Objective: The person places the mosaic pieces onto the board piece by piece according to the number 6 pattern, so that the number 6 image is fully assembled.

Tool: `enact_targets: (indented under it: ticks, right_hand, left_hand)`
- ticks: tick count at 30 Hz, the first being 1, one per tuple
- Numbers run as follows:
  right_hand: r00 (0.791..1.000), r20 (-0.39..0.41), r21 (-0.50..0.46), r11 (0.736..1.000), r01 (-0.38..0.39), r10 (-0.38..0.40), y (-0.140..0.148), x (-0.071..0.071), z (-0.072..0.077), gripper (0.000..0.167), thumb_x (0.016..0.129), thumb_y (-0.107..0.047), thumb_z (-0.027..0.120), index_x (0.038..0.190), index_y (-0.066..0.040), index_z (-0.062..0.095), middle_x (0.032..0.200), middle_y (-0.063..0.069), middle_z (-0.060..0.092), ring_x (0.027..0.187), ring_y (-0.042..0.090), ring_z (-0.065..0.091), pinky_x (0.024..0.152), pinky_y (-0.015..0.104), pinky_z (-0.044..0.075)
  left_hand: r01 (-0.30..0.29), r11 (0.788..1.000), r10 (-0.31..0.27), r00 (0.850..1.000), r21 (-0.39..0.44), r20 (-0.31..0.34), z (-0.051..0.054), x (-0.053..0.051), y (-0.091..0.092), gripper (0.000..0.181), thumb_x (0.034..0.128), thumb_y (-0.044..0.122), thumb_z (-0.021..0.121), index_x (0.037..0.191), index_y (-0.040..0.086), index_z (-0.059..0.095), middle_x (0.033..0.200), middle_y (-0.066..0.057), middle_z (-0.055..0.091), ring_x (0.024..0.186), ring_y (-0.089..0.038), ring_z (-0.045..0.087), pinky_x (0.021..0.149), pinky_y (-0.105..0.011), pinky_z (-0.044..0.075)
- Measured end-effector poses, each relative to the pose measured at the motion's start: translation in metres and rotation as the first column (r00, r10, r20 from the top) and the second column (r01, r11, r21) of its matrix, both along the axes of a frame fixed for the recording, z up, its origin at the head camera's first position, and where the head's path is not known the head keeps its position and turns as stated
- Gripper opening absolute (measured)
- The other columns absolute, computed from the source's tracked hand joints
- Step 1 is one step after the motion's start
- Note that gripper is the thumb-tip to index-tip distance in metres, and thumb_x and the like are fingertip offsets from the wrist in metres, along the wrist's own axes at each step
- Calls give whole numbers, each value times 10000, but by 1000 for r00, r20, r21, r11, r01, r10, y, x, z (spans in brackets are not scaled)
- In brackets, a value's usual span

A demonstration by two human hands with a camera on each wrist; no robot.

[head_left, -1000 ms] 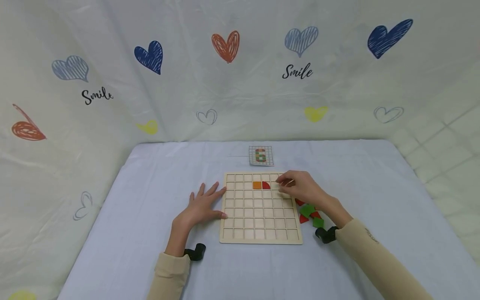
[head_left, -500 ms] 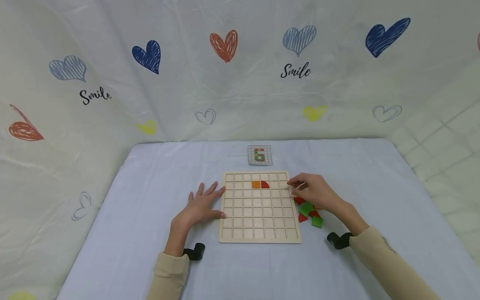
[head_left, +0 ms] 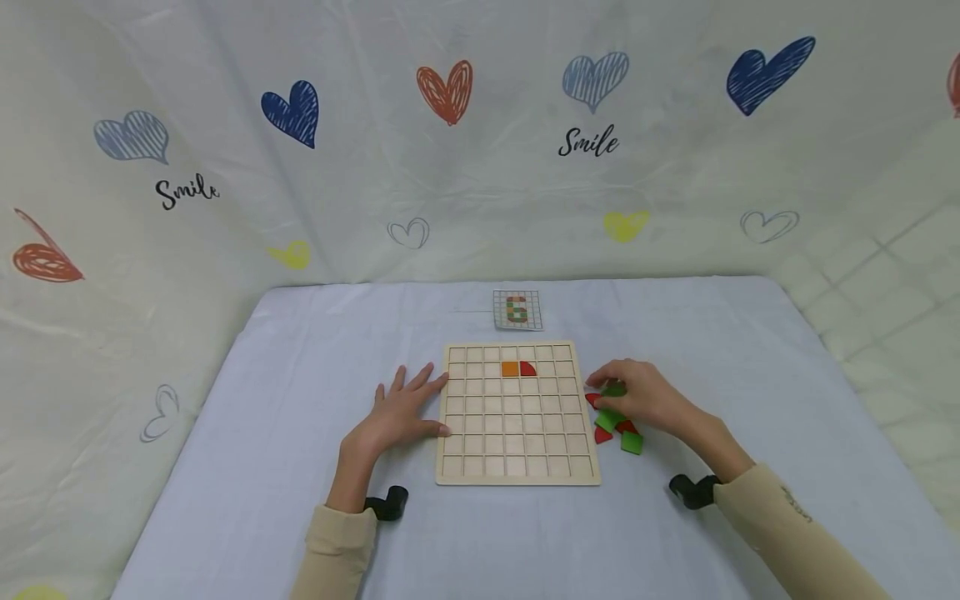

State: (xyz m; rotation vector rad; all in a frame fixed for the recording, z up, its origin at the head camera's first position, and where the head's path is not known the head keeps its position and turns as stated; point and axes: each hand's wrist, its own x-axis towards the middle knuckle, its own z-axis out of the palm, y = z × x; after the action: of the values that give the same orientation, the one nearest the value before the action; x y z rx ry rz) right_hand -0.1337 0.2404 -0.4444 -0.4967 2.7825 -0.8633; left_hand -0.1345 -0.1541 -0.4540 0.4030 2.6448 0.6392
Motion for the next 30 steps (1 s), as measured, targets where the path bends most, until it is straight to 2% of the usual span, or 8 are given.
enact_targets:
  ticks: [6, 10, 15, 19, 24, 30]
  right_hand:
    - [1000, -3, 95, 995, -29, 29, -1, -2, -3, 251, 843, -162, 852, 1050, -37, 787, 970, 39, 707, 947, 226, 581, 768, 327, 520]
    - [1000, -2, 121, 992, -25, 26, -3, -2, -4, 229, 839, -164, 856, 1020, -42, 785, 964, 44, 684, 954, 226, 549, 736, 289, 514]
    - [999, -23, 98, 995, -27, 30, -5, -2, -5, 176, 838, -111, 845, 972, -49, 749, 930, 29, 680, 946, 236, 543, 730, 299, 514]
    - [1000, -12, 73, 997, -18, 19, -7, -2, -6, 196, 853, -78, 822, 1017, -30, 726, 935, 34, 695, 949, 238, 551, 749, 319, 527]
    - [1000, 8, 105, 994, -12, 12, -9, -4, -6, 248, 866, -87, 811, 1086, -3, 732, 977, 58, 700, 954, 236, 558, 792, 357, 545]
    - [999, 36, 103, 995, -13, 9, -10, -6, -7, 222, 868, -97, 809, 1055, -15, 719, 976, 55, 672, 948, 232, 552, 815, 378, 540]
  left_hand:
    - [0, 1000, 0, 1000, 3, 3, 0, -1, 0, 880, 865, 415, 815, 1610, 243, 379, 1731, -44, 174, 1580, -470, -37, 1187, -762, 6]
    - [-2, 1000, 2, 1000, 4, 7, 0, -1, -1, 885, 863, 415, 816, 1611, 245, 375, 1732, -42, 169, 1581, -466, -41, 1189, -758, 1]
    - [-4, 1000, 3, 1000, 5, 8, 1, 0, -1, 885, 863, 413, 817, 1611, 242, 375, 1732, -43, 171, 1581, -468, -36, 1193, -753, 0]
    - [-5, 1000, 5, 1000, 1, 8, 0, 0, 0, 883, 866, 415, 813, 1612, 245, 373, 1732, -39, 174, 1582, -465, -36, 1193, -753, 2]
    - [-10, 1000, 10, 1000, -4, 1, 0, 0, 1, 888, 861, 416, 817, 1610, 237, 377, 1730, -49, 184, 1579, -476, -20, 1187, -761, 11]
    - [-14, 1000, 14, 1000, -5, 7, -1, -1, 1, 886, 859, 420, 817, 1610, 247, 379, 1730, -42, 178, 1582, -465, -35, 1190, -757, 7]
